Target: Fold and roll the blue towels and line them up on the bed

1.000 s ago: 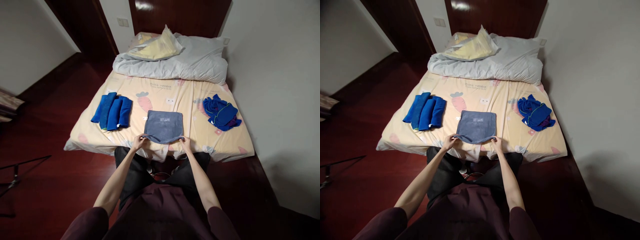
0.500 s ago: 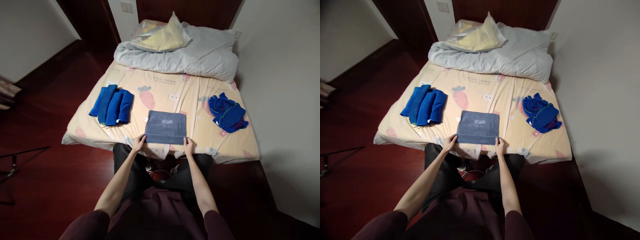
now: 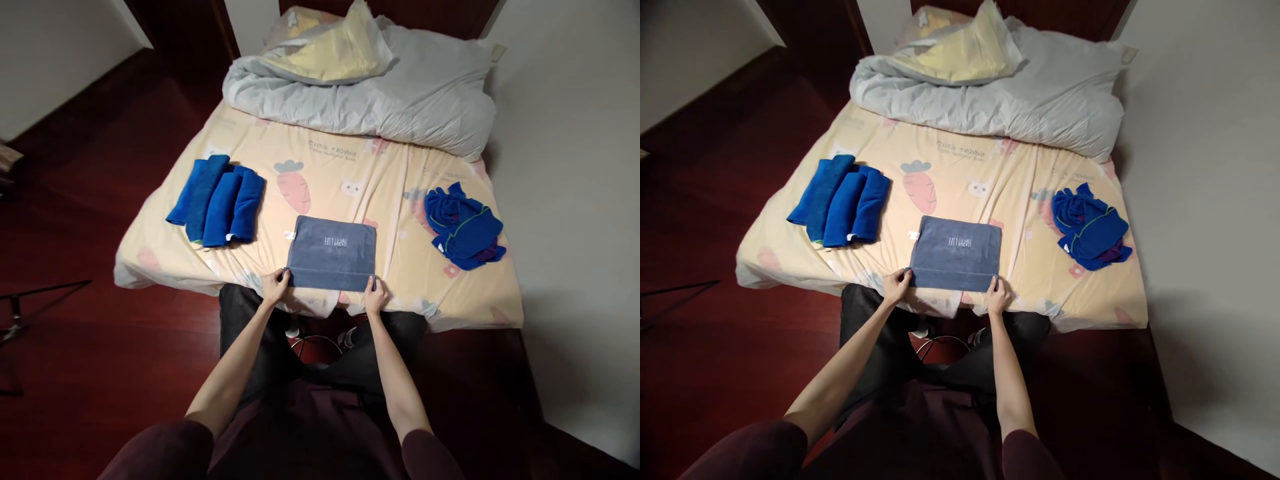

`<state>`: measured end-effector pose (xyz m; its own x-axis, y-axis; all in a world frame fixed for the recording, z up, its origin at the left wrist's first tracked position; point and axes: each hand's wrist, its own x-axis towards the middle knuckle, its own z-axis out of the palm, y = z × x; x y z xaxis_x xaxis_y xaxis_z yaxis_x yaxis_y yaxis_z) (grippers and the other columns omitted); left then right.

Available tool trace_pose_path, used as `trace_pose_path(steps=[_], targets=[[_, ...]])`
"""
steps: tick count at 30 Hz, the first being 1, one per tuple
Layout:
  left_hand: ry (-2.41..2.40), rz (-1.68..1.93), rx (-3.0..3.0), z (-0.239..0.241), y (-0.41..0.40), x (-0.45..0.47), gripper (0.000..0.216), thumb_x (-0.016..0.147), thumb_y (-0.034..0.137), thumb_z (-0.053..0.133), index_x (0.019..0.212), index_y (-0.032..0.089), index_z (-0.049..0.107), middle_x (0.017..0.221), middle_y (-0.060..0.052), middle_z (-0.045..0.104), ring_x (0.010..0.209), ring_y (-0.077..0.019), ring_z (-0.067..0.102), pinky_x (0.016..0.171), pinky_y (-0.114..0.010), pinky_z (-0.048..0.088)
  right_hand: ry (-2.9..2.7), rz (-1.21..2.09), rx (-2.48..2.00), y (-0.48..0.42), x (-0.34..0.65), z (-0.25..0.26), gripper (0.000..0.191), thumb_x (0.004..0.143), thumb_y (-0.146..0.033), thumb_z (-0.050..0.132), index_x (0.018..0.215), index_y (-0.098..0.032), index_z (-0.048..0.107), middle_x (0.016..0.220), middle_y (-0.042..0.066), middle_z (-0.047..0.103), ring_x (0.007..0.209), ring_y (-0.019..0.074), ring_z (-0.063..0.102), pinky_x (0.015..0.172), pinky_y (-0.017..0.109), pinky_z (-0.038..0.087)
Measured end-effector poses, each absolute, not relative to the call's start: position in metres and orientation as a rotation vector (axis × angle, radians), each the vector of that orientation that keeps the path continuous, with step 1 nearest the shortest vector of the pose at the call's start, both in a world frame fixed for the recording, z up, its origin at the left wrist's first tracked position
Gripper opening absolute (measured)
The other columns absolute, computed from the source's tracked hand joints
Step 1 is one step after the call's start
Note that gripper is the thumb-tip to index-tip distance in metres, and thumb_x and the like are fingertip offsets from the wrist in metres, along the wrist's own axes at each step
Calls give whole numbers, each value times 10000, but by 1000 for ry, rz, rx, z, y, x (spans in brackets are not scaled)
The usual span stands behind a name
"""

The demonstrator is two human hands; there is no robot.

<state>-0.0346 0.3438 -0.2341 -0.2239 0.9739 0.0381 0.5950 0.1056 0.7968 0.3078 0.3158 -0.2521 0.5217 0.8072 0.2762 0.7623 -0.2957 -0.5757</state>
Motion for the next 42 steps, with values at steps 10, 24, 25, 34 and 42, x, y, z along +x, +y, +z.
trace_pose_path(steps=[10,24,25,34,42], targets=[[1661,873,1490,-231,352,-55,539,864,618,544,555,213,367,544,29,321,549,-130,340,565,-276,253,-1288,26,-2146,316,305,-252,525,1051,-500,433,963,-135,801,819,166,752,729,249,698,686,313,465],[1750,776,1631,-226,354,-49,491,894,582,493,566,221,432,522,13,442,549,-157,459,594,-276,285,-1257,164,-2145,320,308,-239,430,964,-497,531,941,-152,787,830,144,756,726,229,673,662,287,452],[1748,788,1643,-225,354,-48,479,894,574,497,572,222,453,528,10,464,551,-159,475,595,-274,292,-1226,239,-2100,322,312,-238,425,941,-510,553,894,-152,778,808,138,752,714,226,667,650,285,458],[1705,737,1632,-216,367,-62,255,782,475,686,763,224,645,678,-58,716,696,-244,695,639,-287,476,-1095,772,-1813,338,355,-214,455,657,-576,826,742,-156,673,642,79,727,500,186,625,449,280,498],[1559,1038,2029,-208,343,-41,345,997,382,492,1245,213,661,1343,-145,675,1282,-285,623,1116,-487,491,-1586,306,-1620,320,349,-188,331,961,-369,571,1171,-167,728,1186,161,758,1124,276,709,1024,457,554]])
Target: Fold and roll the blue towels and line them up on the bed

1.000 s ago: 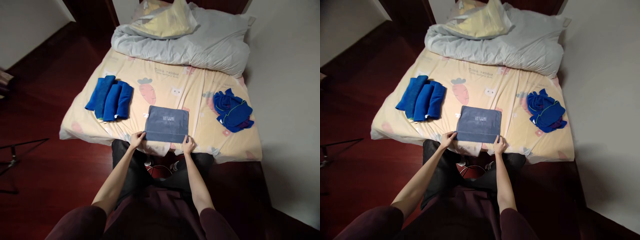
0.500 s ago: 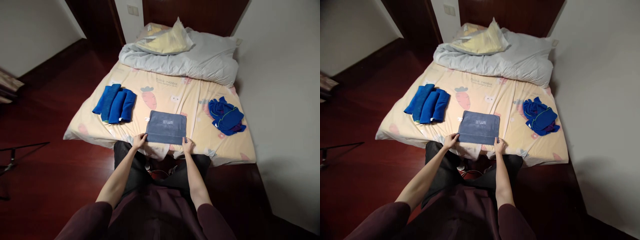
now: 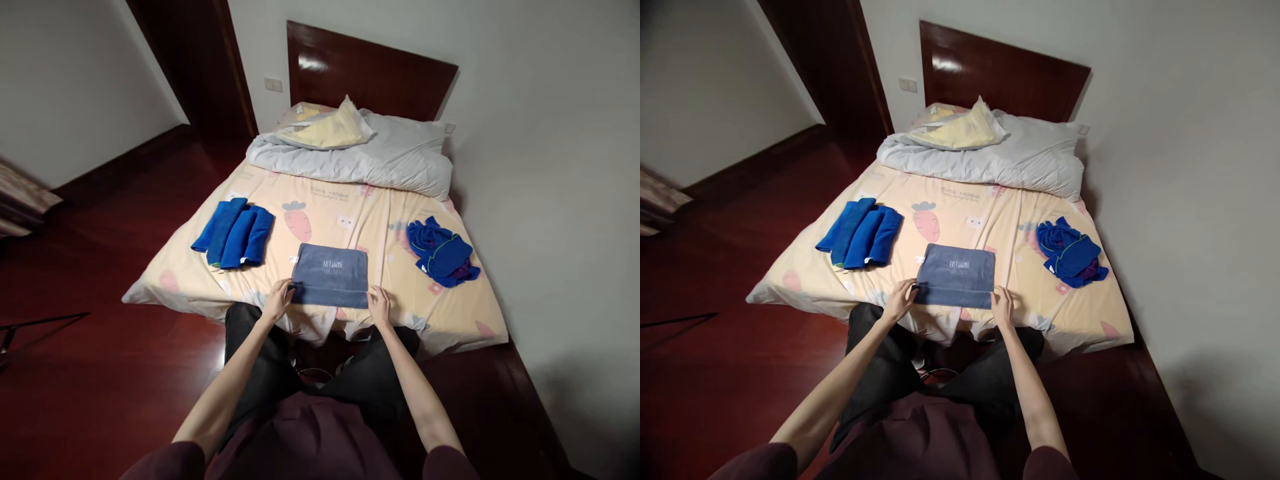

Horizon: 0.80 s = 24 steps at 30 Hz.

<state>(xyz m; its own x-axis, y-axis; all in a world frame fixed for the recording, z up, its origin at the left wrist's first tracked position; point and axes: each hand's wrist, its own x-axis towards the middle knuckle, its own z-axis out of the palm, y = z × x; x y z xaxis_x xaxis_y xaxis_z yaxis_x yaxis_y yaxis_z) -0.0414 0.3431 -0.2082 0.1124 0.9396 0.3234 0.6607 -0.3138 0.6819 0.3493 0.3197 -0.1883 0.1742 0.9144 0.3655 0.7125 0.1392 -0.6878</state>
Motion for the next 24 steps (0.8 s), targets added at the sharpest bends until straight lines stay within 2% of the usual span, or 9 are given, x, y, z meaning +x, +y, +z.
trace_pose_path(steps=[3,6,11,13,16,21,24], targets=[[1239,864,2285,-206,340,-23,371,1027,368,469,1310,240,672,1471,-103,617,1420,-276,527,1220,-511,403,-1968,286,-1399,313,335,-183,363,1028,-279,492,1320,-221,701,1348,110,710,1295,248,639,1143,444,482],[1033,660,2418,-209,344,-13,443,1031,341,462,1438,244,608,1568,-86,528,1508,-273,426,1272,-541,317,-2248,305,-1239,311,323,-187,438,1038,-258,502,1463,-259,607,1491,73,614,1428,242,541,1204,458,431],[1016,485,2424,-222,355,-23,537,1017,381,511,1539,254,513,1626,-87,439,1551,-271,350,1298,-537,244,-2419,381,-1200,317,328,-205,549,1018,-268,540,1563,-268,481,1587,58,502,1482,241,480,1256,490,382],[1089,493,2368,-228,356,-30,572,1011,408,522,1562,256,484,1626,-97,438,1545,-276,362,1291,-545,251,-2373,395,-1260,319,333,-213,583,993,-222,544,1569,-272,470,1581,53,508,1469,234,498,1254,490,391],[1124,518,2312,-237,356,-38,594,1002,354,499,1585,250,449,1629,-99,432,1546,-272,360,1292,-552,243,-2276,380,-1324,320,334,-222,634,930,-128,540,1547,-268,503,1547,42,549,1447,224,525,1250,493,401],[1111,573,2254,-245,357,-40,634,953,276,489,1584,228,452,1622,-101,444,1544,-282,364,1297,-570,223,-2135,419,-1344,323,330,-222,648,824,-73,585,1441,-265,627,1463,32,632,1367,218,605,1213,465,453],[1052,602,2186,-243,363,-45,679,864,198,522,1542,229,512,1596,-90,482,1519,-279,410,1293,-564,251,-2004,545,-1380,331,333,-219,599,753,-66,608,1303,-271,728,1352,24,712,1270,225,674,1157,451,507]])
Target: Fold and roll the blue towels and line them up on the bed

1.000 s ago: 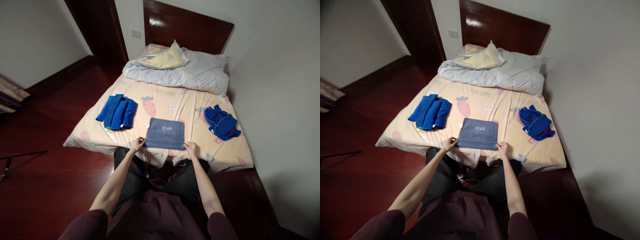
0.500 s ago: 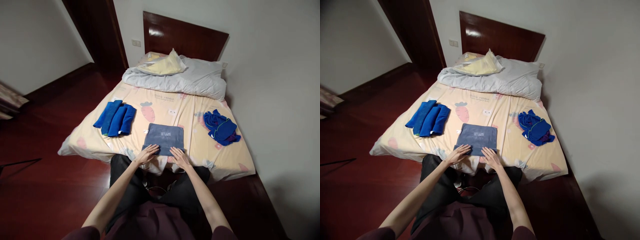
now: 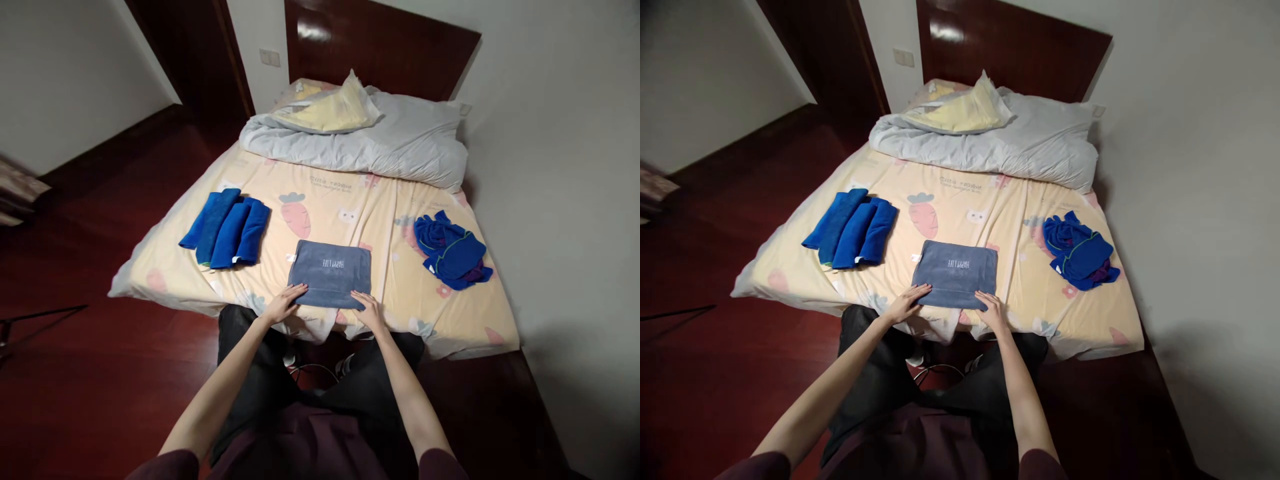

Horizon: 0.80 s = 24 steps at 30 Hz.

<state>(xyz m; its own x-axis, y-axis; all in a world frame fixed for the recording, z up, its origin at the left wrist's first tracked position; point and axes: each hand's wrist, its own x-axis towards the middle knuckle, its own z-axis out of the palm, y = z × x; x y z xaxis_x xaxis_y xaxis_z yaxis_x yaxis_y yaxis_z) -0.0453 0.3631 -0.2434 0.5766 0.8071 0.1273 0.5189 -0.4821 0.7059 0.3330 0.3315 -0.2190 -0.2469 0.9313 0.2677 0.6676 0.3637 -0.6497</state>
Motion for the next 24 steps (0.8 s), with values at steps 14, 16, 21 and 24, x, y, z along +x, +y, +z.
trace_pose_path(steps=[14,16,21,24], targets=[[1453,1054,1618,-237,359,-34,476,735,169,525,1150,183,757,1231,-84,756,1217,-252,679,1153,-465,489,-1625,316,-1475,334,332,-236,487,689,-50,538,1075,-208,791,1077,98,768,1064,271,677,989,449,567],[1497,1080,1680,-236,356,-29,467,732,173,544,1154,188,743,1233,-88,748,1215,-258,665,1137,-457,494,-1618,275,-1515,332,331,-236,472,700,-48,524,1046,-218,796,1082,103,748,1085,277,659,987,454,565],[1576,1069,1677,-228,356,-27,416,743,172,525,1109,187,723,1206,-100,730,1166,-262,660,1090,-424,509,-1655,286,-1529,330,330,-236,453,723,-89,531,1083,-215,776,1063,105,718,1076,272,657,1009,443,559],[1601,1102,1646,-225,359,-28,329,813,224,542,1086,178,720,1171,-115,719,1128,-262,664,1036,-401,526,-1640,288,-1520,330,329,-238,420,778,-130,530,1137,-194,738,1082,119,728,1091,270,665,1014,435,560]])
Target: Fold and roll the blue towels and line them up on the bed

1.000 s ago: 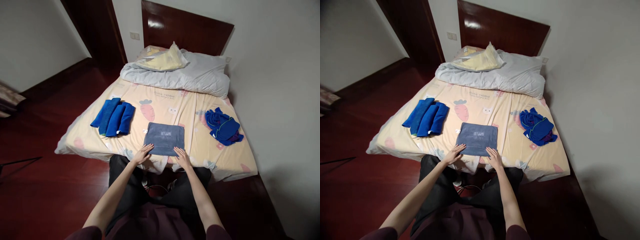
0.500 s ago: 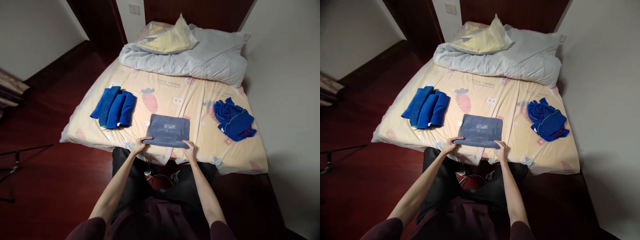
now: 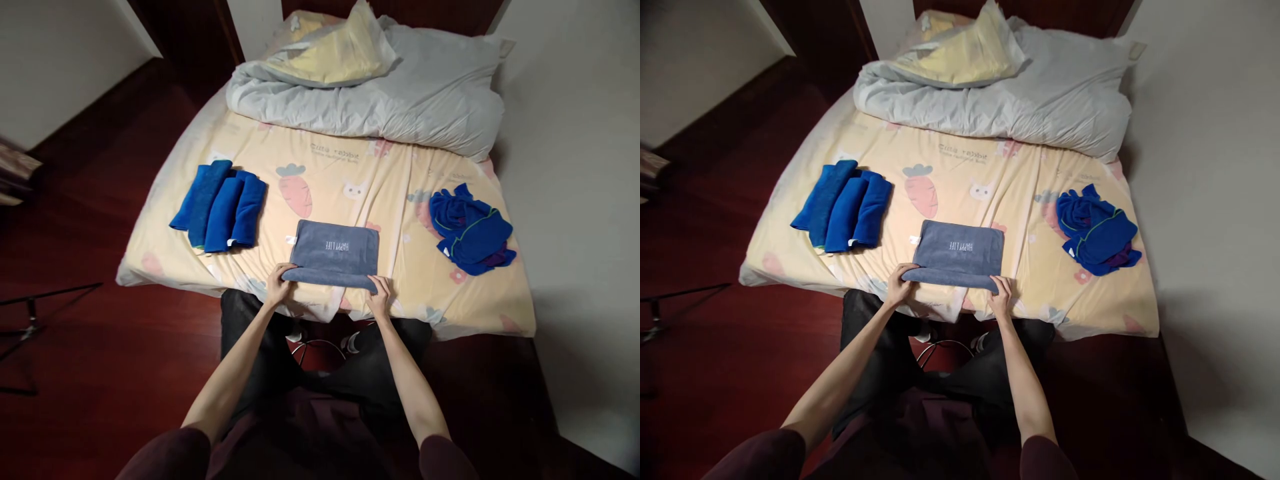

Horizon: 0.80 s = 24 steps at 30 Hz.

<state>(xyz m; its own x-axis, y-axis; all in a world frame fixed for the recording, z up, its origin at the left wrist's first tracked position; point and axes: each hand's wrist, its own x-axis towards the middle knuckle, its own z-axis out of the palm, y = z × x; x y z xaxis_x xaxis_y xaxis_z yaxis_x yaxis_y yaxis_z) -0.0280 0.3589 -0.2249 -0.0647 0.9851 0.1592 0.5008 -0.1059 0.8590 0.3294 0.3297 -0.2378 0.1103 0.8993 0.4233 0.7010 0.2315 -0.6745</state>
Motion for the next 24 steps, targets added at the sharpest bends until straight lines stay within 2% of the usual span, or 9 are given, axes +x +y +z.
trace_pose_path(steps=[3,6,12,15,19,24], targets=[[1607,1138,1610,-228,360,-28,277,897,330,576,1089,183,712,1097,-110,725,1038,-250,674,934,-377,543,-1565,302,-1573,331,329,-241,350,873,-211,529,1184,-182,687,1137,140,731,1114,266,677,1011,436,564],[1638,1160,1599,-236,360,-29,264,927,406,590,1040,199,708,1033,-97,723,999,-249,666,898,-378,535,-1471,304,-1587,332,329,-245,297,929,-327,554,1164,-185,668,1129,145,735,1079,267,694,970,437,577],[1748,1159,1544,-247,362,-29,215,921,411,599,882,210,663,846,-50,635,818,-214,593,780,-343,496,-1363,268,-1605,336,329,-251,333,975,-491,574,1037,-185,690,998,134,741,951,250,702,873,393,580],[1824,1203,1508,-246,363,-24,284,942,422,583,744,218,582,740,-28,537,766,-204,535,726,-323,448,-1311,251,-1645,337,328,-253,403,984,-558,566,893,-183,686,833,103,713,771,218,667,742,346,559],[1860,1266,1450,-245,363,-18,379,994,461,518,699,223,510,702,-14,489,713,-189,494,692,-319,396,-1299,234,-1679,337,327,-256,486,1000,-589,542,706,-207,604,666,45,628,615,170,574,639,299,496],[1860,1252,1452,-246,361,-19,378,1001,475,512,721,220,524,699,-8,502,694,-179,492,667,-307,382,-1315,233,-1687,337,326,-255,468,1016,-559,534,715,-210,611,664,45,639,609,170,576,636,291,480]])
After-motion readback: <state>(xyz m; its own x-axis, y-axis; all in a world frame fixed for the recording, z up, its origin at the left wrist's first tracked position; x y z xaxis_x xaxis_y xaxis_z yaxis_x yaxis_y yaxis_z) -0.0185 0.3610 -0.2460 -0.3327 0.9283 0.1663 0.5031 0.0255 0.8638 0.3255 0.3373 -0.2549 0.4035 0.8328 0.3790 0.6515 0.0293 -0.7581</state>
